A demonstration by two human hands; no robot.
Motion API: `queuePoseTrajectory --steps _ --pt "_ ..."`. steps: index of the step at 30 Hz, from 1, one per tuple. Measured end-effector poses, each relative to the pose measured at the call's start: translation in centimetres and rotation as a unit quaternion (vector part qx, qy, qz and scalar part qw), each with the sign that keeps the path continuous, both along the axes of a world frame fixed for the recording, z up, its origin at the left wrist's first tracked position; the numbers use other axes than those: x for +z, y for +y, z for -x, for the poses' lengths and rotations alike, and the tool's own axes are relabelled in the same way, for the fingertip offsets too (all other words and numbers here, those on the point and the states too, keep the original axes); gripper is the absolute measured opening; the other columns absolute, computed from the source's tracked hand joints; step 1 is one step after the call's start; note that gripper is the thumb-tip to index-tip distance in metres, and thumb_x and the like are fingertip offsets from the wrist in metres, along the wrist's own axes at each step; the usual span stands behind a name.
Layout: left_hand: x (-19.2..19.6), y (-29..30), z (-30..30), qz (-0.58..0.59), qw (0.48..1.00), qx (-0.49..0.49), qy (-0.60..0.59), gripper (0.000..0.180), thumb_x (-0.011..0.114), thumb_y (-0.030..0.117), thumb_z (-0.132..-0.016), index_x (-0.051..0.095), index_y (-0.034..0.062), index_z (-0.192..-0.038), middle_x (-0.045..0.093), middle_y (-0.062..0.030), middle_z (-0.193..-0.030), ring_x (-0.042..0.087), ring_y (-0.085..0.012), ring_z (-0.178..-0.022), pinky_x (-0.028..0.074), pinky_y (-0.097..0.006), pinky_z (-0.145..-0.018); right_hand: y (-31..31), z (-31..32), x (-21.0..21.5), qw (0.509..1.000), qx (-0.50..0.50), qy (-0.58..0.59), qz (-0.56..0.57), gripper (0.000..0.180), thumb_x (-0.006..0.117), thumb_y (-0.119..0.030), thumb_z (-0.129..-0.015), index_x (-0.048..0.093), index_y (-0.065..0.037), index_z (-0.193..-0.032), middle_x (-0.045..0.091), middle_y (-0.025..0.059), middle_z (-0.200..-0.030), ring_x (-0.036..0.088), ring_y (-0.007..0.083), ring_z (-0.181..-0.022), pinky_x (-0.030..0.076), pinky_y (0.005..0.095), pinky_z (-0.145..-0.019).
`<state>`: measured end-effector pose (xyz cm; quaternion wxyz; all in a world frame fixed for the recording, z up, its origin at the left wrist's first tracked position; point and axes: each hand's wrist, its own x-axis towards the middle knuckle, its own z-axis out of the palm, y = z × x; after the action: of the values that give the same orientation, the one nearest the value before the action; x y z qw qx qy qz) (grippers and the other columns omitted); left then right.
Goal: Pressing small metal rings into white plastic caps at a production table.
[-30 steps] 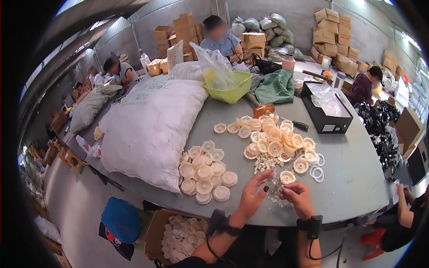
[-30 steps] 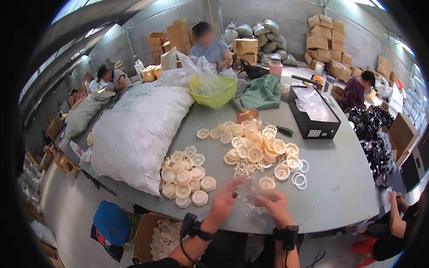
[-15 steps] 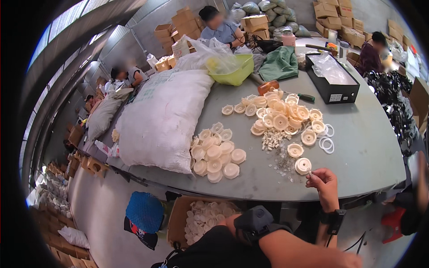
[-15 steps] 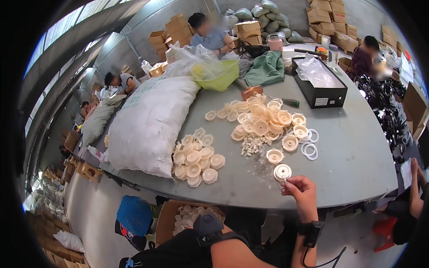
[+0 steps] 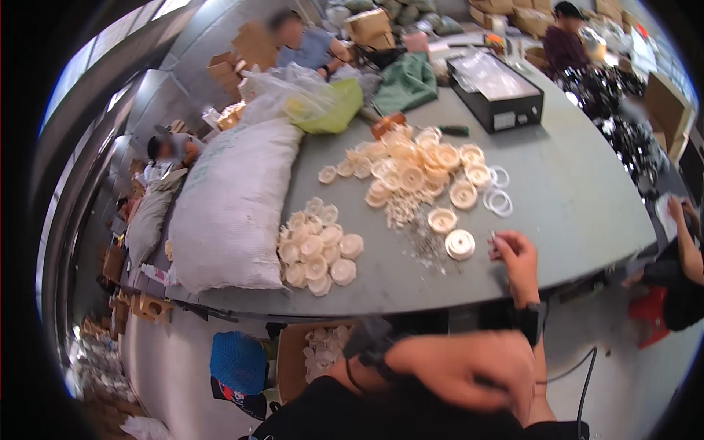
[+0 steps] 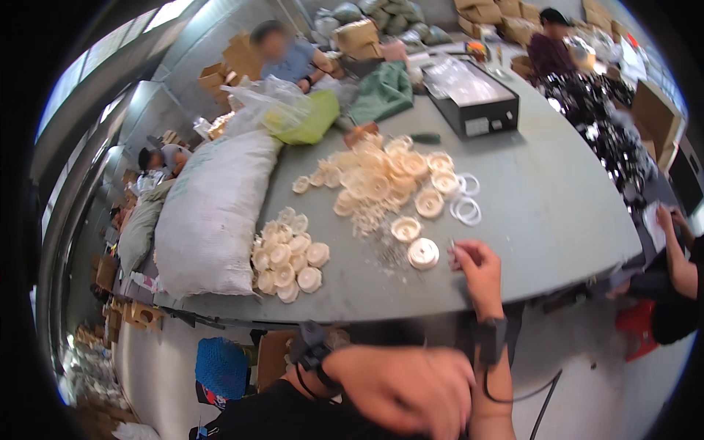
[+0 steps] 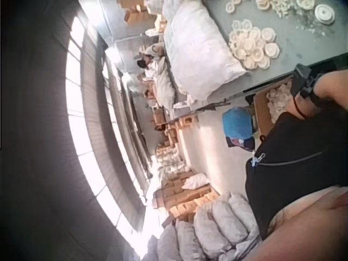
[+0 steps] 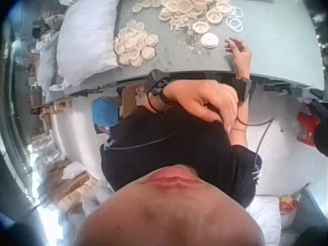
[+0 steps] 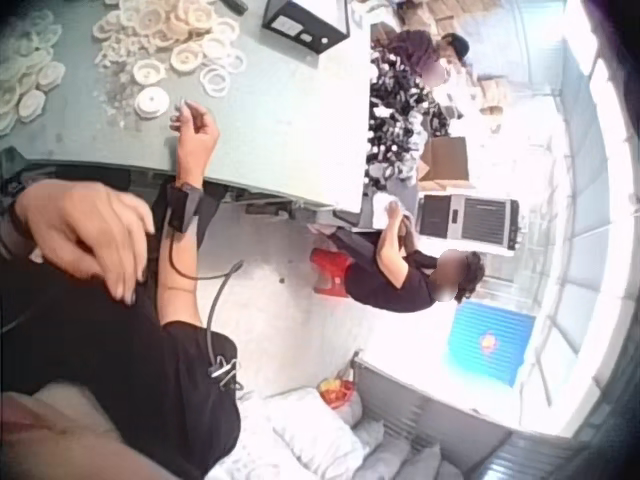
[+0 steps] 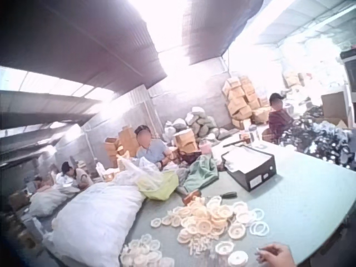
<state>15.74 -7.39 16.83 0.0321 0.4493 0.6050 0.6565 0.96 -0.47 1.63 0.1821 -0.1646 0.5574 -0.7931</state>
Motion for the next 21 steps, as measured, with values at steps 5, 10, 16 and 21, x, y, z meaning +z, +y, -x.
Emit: queuePoseTrajectory --steps 5,10,16,21 --pt "-7.0 -5.1 3.4 0.195 0.863 0.457 -0.092 0.026 0.06 0.012 -0.076 0.058 0.0042 -0.101 0.06 -0.0094 -0.099 0.056 -0.0268 -0.093 0.043 -0.034 -0.084 0.5 1.2 -2.0 0.998 -0.064 0.024 -0.01 0.016 0.059 -0.01 -0.085 0.059 0.0 -0.097 0.065 0.0073 -0.086 0.058 0.0105 -0.07 0.047 0.023 -0.063" --pt "-13.2 -8.3 6.1 0.316 0.716 0.623 0.018 0.043 0.066 0.017 -0.069 0.054 0.0084 -0.11 0.055 -0.0106 -0.103 0.052 -0.0271 -0.096 0.039 -0.038 -0.084 0.0 0.7 -1.8 0.998 -0.039 0.039 -0.006 0.016 0.059 -0.011 -0.084 0.06 -0.001 -0.097 0.065 0.0063 -0.086 0.058 0.0095 -0.071 0.046 0.0218 -0.063" --pt "-14.7 -8.0 7.4 0.466 0.637 0.611 0.06 0.051 0.069 0.018 -0.068 0.051 0.0107 -0.115 0.052 -0.0107 -0.11 0.049 -0.0286 -0.099 0.037 -0.04 -0.085 0.4 0.5 -2.2 0.999 -0.022 0.045 -0.01 0.016 0.06 -0.01 -0.084 0.06 0.0 -0.096 0.065 0.0055 -0.086 0.058 0.0087 -0.071 0.046 0.0213 -0.063" --pt "-14.6 -9.0 8.3 0.358 0.703 0.613 0.043 0.04 0.067 0.017 -0.073 0.055 0.0083 -0.109 0.058 -0.0076 -0.105 0.057 -0.0267 -0.092 0.044 -0.034 -0.078 0.7 0.4 -1.9 0.999 -0.022 0.04 0.013 0.014 0.06 -0.008 -0.083 0.061 0.0 -0.095 0.065 0.006 -0.086 0.058 0.0093 -0.071 0.046 0.0215 -0.063"
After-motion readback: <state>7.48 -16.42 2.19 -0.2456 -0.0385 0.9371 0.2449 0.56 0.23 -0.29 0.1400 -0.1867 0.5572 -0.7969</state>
